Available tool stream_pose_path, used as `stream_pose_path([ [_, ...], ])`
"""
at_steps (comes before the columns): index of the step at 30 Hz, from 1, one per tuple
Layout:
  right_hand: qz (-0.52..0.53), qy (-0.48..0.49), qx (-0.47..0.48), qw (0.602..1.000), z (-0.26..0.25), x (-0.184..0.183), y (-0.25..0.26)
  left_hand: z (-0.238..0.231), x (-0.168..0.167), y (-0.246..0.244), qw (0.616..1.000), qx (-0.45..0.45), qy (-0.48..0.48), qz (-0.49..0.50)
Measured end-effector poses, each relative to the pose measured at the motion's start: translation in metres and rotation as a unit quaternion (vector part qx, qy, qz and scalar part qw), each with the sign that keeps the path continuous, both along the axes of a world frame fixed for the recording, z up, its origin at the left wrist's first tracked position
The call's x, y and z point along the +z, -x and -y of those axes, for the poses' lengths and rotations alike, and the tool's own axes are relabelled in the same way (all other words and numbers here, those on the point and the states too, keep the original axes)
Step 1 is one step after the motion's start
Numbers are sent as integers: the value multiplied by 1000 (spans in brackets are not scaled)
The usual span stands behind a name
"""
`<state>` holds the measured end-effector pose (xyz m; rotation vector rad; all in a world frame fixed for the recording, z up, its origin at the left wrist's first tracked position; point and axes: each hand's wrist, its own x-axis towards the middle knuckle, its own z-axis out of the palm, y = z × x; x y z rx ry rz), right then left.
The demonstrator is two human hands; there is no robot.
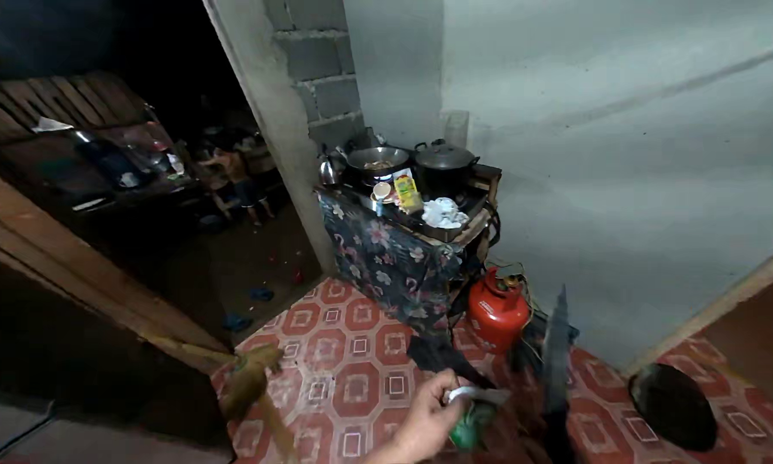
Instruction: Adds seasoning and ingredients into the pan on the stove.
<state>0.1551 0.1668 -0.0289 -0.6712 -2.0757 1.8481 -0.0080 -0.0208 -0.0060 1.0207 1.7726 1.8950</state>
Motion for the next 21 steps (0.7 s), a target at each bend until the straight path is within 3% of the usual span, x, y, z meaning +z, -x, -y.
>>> stream_pose_path([
  [4,-67,40,24,997,103,4,86,95,-3,34,998,36,34,27],
  [8,-44,68,57,995,184,28,138,182,-2,70,995,79,19,61],
  [11,-26,93,73,993,224,45,178,221,-4,98,992,80,-33,92],
  [13,-21,91,82,992,242,58,204,231,-3,112,977,114,-42,175],
  [16,-24,29,90,995,250,63,245,227,-4,147,958,172,-57,223],
  [21,-108,-261,88,955,209,58,300,217,8,240,944,269,-74,178],
])
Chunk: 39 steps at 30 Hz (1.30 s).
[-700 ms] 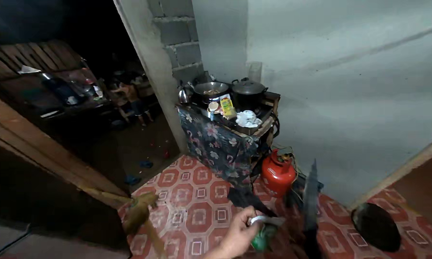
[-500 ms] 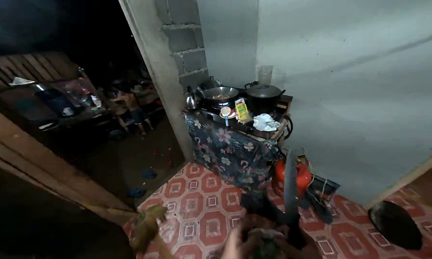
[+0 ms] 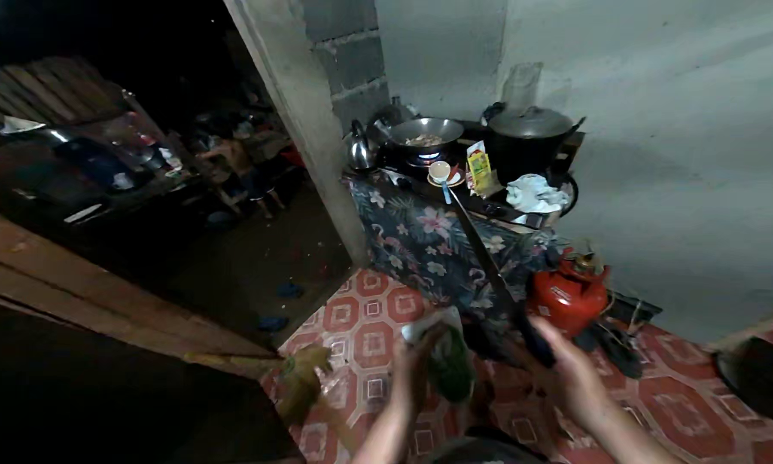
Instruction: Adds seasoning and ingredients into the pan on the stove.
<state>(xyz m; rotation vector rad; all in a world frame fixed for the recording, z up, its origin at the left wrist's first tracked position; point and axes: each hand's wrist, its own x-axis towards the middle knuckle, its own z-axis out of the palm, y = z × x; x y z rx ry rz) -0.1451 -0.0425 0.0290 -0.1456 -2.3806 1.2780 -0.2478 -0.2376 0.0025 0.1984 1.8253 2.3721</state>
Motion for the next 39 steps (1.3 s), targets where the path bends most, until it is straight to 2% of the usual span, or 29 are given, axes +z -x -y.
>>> stream_pose_path([
  [2,14,-35,9,999,-19,3,20,-5,3,46,999,45,-3,-4],
  [5,115,-39,53,991,-41,31,56,-21,15,119,993,114,-36,18],
  [8,87,-110,72,987,-72,27,112,-42,37,186,987,153,-52,11],
  [11,46,-156,86,983,-103,17,167,-65,45,242,985,165,-44,-31],
  [15,23,-186,76,979,-130,16,230,-91,51,301,986,147,-53,-57],
  [24,76,-199,39,976,-165,28,314,-131,51,415,987,108,-60,-105],
  [30,68,-234,-19,970,-154,35,375,-147,64,496,988,75,-46,-124],
  [35,59,-224,-77,970,-141,44,415,-154,73,563,981,-45,-82,-171],
  [39,70,-236,-134,960,-128,50,437,-166,82,604,980,-93,-70,-164],
])
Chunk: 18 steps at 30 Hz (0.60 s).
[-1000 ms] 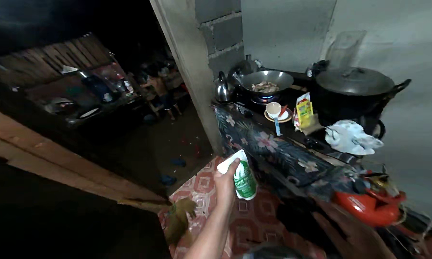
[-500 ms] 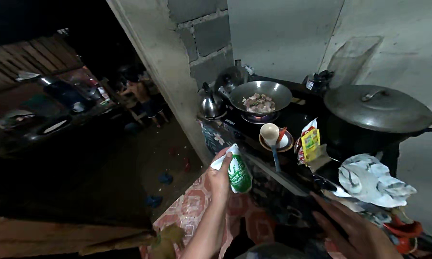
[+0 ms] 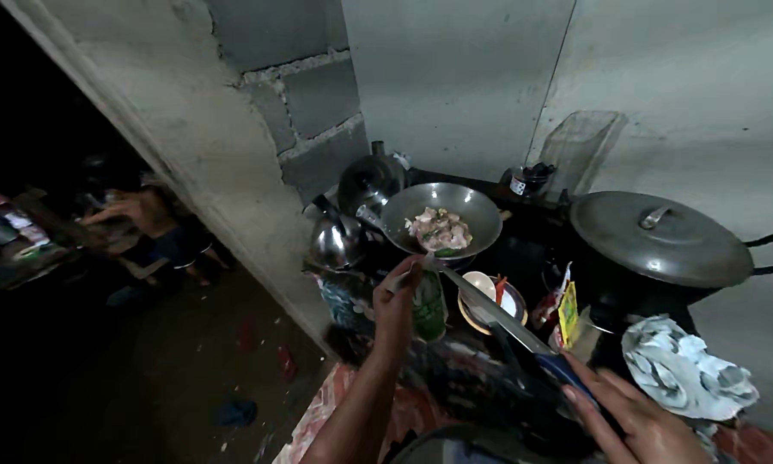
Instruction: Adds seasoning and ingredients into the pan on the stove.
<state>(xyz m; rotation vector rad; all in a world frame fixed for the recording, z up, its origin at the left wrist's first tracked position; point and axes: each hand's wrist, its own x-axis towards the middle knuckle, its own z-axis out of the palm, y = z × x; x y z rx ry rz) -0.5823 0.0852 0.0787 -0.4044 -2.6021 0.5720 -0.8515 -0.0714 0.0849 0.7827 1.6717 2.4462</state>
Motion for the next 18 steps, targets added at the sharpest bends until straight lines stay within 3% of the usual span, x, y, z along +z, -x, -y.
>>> stream_pose_path([
  [6,-15,-7,-81,997,21,-3,24,-25,4,43,998,-67,21,-3],
  [14,10,38,-148,988,42,10,41,-51,3,63,992,-117,7,39],
  [18,-5,11,-150,989,38,-5,39,-55,2,73,985,-167,29,22],
])
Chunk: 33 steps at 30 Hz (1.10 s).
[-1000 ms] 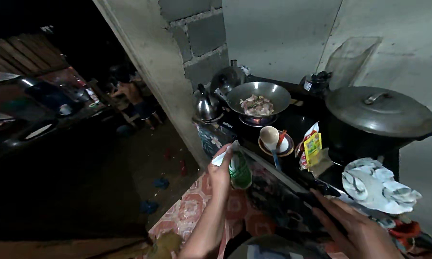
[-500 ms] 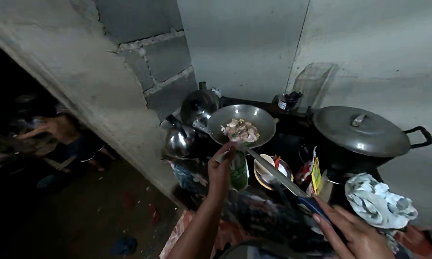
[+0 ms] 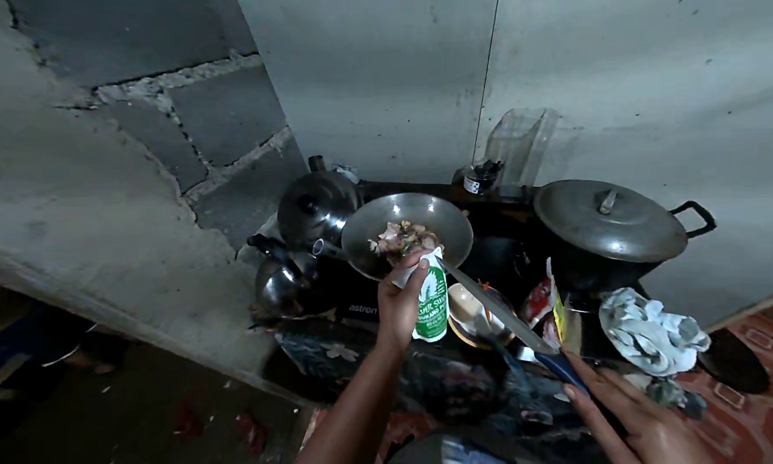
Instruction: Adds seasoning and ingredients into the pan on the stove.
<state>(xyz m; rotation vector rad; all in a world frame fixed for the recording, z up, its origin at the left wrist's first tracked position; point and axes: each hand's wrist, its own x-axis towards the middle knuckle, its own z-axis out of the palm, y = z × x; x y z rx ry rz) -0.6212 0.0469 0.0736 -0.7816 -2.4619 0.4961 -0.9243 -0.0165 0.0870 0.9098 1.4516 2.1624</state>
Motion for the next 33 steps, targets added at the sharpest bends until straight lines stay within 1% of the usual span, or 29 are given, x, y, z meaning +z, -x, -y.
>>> stream_pose_path([
  [2,5,-1,-7,1000,3,1,0,-1,0,2,1000,-12,7,-19],
  [4,11,-7,-13,1000,7,3,2,-2,0,2,999,-2,12,-38],
  [9,26,-42,-51,997,22,8,17,-3,3,-7,993,85,19,-83],
  [12,15,-116,-83,990,22,13,38,-7,2,1,981,142,6,-130],
  [15,-9,-217,-105,970,16,21,69,-8,6,20,964,203,25,-171],
  [16,-9,-237,-106,966,14,26,80,-8,9,26,959,219,32,-177],
  [18,7,-245,-109,963,11,42,105,-9,14,33,946,240,49,-214],
  [20,46,-212,-115,969,3,63,132,-14,19,28,932,244,54,-264],
  [21,71,-175,-116,975,-4,73,141,-15,23,27,933,240,58,-260],
  [23,89,-136,-124,979,-21,86,149,-16,35,37,958,206,45,-195],
  [25,64,-118,-130,982,-36,92,140,-17,48,49,983,146,-1,-113],
  [26,48,-109,-132,984,-42,91,131,-16,52,54,989,124,-6,-79],
  [27,35,-95,-132,986,-46,88,121,-15,55,58,992,118,8,-51],
  [29,14,-58,-128,990,-49,79,98,-16,59,68,991,124,56,-13],
  [31,-13,-23,-122,992,-48,64,75,-18,60,85,988,114,106,-21],
  [33,-32,7,-122,992,-44,47,51,-21,64,104,982,81,155,-70],
])
